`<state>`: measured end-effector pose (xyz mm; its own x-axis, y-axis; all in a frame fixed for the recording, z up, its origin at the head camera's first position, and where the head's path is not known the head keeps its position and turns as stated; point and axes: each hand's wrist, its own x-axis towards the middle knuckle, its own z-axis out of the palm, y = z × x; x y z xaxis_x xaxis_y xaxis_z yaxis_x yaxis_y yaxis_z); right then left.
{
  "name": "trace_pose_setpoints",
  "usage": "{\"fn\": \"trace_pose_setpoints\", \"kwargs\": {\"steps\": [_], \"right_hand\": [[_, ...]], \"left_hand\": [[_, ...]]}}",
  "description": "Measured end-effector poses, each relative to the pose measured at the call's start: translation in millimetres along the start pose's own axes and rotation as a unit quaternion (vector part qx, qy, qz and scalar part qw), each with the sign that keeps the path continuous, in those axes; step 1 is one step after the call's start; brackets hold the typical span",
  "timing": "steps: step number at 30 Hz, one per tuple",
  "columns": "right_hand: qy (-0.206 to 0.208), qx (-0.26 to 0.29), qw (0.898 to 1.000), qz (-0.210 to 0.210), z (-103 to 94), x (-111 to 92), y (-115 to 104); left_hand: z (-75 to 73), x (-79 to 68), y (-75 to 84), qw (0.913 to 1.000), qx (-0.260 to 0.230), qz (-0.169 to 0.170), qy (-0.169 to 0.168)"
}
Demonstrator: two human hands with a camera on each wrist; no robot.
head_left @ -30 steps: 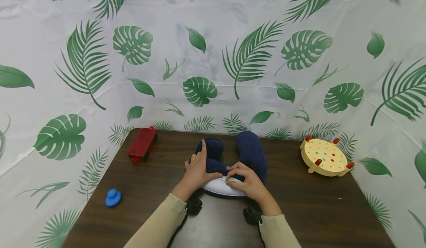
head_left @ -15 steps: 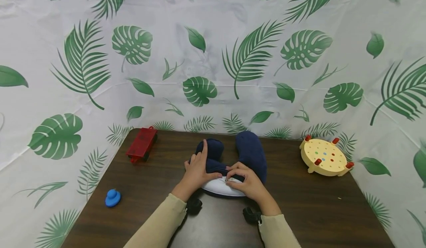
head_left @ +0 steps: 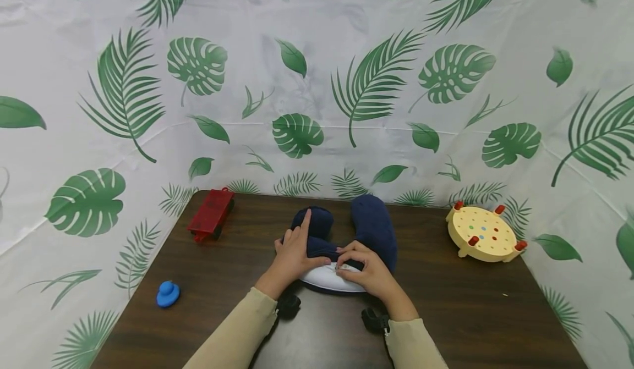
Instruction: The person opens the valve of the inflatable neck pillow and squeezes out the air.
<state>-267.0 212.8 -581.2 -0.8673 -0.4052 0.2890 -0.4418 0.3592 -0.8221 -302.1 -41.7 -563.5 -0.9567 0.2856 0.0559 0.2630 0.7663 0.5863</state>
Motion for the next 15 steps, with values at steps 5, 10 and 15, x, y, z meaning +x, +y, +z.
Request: {"fn": "trace_pose_setpoints", "kwargs": {"steps": [5,10,15], "right_hand": [[-0.002,0.001,1.000,0.015,-0.6,-0.5,-0.7],[-0.004,0.003,1.000,0.025,-1.3,-0.5,-2.2],[-0.001,0.004,1.000,0.021,-1.0,0.1,-0.9]], "left_hand": [[-0.1,-1.6,0.8,1.0000,-0.003,-0.001,0.002],[0.5,-2.6,2.5,0.9997,0.011,-0.003,0.022],[1.9,-2.8,5.7,0.9985,0.019,-0.019,0.047]]}}
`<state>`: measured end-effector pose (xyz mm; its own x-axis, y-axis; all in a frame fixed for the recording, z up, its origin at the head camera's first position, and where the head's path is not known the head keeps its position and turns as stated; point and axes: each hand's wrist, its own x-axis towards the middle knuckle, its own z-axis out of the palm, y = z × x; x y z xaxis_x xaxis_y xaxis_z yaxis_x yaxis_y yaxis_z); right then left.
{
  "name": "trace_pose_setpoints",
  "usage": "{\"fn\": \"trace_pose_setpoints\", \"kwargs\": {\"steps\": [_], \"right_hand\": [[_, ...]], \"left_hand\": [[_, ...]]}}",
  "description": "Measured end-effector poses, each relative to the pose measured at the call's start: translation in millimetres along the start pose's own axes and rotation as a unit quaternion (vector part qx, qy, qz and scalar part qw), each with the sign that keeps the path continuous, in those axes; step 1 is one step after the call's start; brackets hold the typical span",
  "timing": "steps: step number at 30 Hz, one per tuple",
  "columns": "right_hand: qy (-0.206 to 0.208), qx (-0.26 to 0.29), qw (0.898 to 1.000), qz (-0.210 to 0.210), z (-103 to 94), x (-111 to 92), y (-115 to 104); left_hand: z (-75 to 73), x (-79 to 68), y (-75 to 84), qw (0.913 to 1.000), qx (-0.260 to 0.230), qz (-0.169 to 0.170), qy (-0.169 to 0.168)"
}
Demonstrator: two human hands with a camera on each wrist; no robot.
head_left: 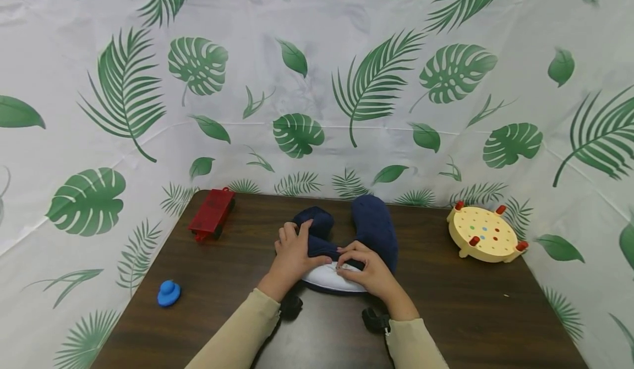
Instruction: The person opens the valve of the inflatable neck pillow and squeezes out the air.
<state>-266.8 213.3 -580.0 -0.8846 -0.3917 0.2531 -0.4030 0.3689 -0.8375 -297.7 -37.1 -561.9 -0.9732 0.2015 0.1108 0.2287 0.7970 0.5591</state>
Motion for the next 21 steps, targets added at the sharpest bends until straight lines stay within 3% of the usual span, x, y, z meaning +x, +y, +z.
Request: {"fn": "trace_pose_setpoints", "kwargs": {"steps": [5,11,16,21], "right_hand": [[0.007,-0.003,1.000,-0.005,0.5,0,4],[0.021,0.003,1.000,-0.015,1.5,1,6],[0.018,-0.005,0.999,-0.031,1.0,2,4],[0.014,-0.005,1.000,-0.025,1.2,1,4]], "left_hand": [[0.8,-2.6,6.0,0.9994,0.020,-0.006,0.027],[-1.6,-6.6,13.7,0.9947,0.071,0.047,0.057],[-6.8,-5.3,13.9,0.9919,0.071,0.103,0.023],[-12.0,-3.9,7.2,0.9932,0.046,0.105,-0.021]]}}
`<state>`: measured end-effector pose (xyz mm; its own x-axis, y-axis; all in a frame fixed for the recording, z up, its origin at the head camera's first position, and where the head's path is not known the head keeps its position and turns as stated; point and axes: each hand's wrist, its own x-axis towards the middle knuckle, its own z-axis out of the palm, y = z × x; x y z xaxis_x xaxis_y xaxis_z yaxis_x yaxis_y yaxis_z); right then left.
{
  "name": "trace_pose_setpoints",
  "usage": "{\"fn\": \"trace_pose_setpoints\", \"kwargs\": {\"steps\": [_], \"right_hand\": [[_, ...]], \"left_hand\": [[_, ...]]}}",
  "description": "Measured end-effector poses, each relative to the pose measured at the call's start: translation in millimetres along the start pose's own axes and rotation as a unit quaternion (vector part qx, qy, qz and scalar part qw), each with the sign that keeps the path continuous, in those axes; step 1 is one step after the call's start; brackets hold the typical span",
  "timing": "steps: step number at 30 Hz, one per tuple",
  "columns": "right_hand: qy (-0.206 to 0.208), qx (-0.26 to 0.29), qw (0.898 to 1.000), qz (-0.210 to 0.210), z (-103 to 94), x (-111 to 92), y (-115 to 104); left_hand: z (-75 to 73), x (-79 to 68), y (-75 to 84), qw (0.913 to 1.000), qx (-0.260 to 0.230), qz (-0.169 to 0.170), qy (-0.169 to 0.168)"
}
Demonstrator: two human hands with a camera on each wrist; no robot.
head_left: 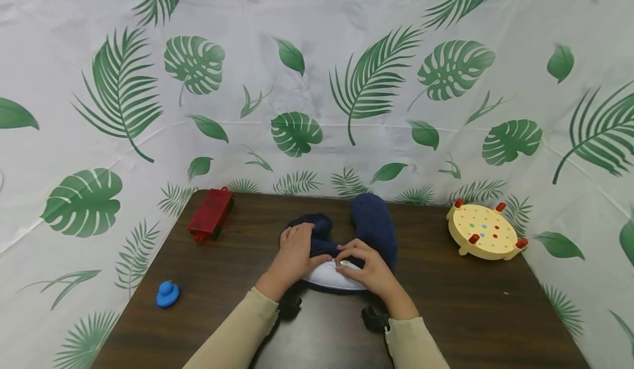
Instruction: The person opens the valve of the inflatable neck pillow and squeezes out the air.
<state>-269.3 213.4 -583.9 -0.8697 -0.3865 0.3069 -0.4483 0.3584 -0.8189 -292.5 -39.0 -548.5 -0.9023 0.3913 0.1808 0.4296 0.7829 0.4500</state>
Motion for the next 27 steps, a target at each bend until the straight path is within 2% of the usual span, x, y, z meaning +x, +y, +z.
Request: {"fn": "trace_pose_setpoints", "kwargs": {"steps": [6,11,16,27], "right_hand": [[-0.019,-0.008,1.000,0.011,-1.9,0,-1],[-0.015,-0.015,1.000,0.015,-1.4,1,-1],[0.004,-0.019,1.000,0.006,-0.9,3,-2],[0.027,-0.003,1.000,-0.010,-1.4,5,-7]], "left_hand": [[-5.9,-0.4,-3.0,0.9949,0.066,0.015,-0.074],[-8.1,-1.2,-3.7,0.9910,0.082,0.016,-0.105],[-5.7,0.5,0.1,0.9927,0.077,0.002,-0.093],[3.1,4.7,3.0,0.9959,0.082,-0.026,-0.030]]}}
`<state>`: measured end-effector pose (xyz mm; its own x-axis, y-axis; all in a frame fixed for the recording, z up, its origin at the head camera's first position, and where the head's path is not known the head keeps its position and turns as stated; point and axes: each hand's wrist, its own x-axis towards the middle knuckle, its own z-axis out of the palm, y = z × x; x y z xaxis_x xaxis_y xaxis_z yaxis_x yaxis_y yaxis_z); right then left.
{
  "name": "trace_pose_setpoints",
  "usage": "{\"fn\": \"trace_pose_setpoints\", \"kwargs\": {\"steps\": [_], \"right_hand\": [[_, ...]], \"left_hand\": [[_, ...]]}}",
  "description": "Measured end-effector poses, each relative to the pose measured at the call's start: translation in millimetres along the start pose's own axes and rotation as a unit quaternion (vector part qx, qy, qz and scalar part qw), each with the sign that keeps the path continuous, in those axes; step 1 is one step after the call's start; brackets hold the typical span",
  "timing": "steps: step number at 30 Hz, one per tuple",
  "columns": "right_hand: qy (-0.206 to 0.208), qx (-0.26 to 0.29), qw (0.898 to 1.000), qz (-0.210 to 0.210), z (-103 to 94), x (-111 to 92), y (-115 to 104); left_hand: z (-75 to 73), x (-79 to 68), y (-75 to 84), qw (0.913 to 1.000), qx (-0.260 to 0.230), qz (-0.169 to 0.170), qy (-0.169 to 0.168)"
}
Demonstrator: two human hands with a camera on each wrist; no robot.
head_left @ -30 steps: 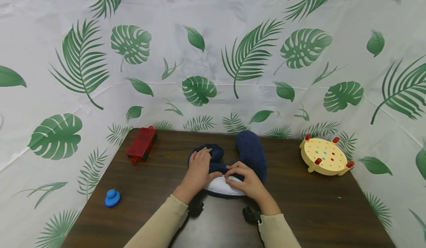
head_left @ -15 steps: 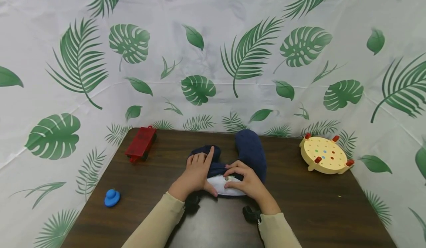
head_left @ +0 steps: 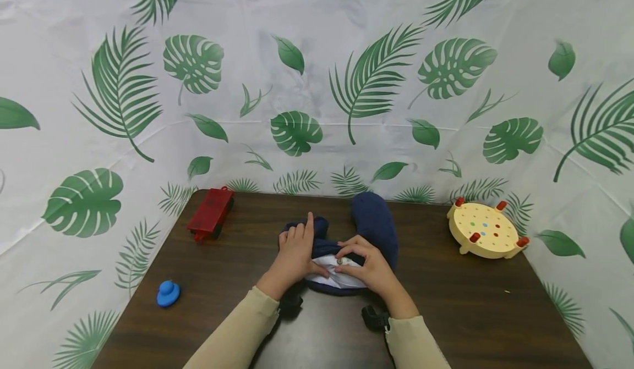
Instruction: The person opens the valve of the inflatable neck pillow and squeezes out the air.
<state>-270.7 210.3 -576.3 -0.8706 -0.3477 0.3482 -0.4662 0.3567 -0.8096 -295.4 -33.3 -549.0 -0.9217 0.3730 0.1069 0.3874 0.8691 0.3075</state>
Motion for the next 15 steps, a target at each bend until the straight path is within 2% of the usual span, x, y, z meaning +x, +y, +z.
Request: {"fn": "trace_pose_setpoints", "kwargs": {"steps": [6,11,15], "right_hand": [[0.011,0.007,1.000,0.001,-0.4,0.5,0.1],[0.013,0.008,1.000,-0.004,-0.9,0.1,-0.1],[0.011,0.008,1.000,-0.005,-0.5,-0.3,0.1]], "left_hand": [[-1.1,-1.4,2.8,0.9994,-0.015,0.007,0.030],[-1.5,-2.6,2.7,0.9992,-0.026,0.012,0.028],[-1.1,-3.5,1.6,0.9979,-0.057,0.012,0.028]]}}
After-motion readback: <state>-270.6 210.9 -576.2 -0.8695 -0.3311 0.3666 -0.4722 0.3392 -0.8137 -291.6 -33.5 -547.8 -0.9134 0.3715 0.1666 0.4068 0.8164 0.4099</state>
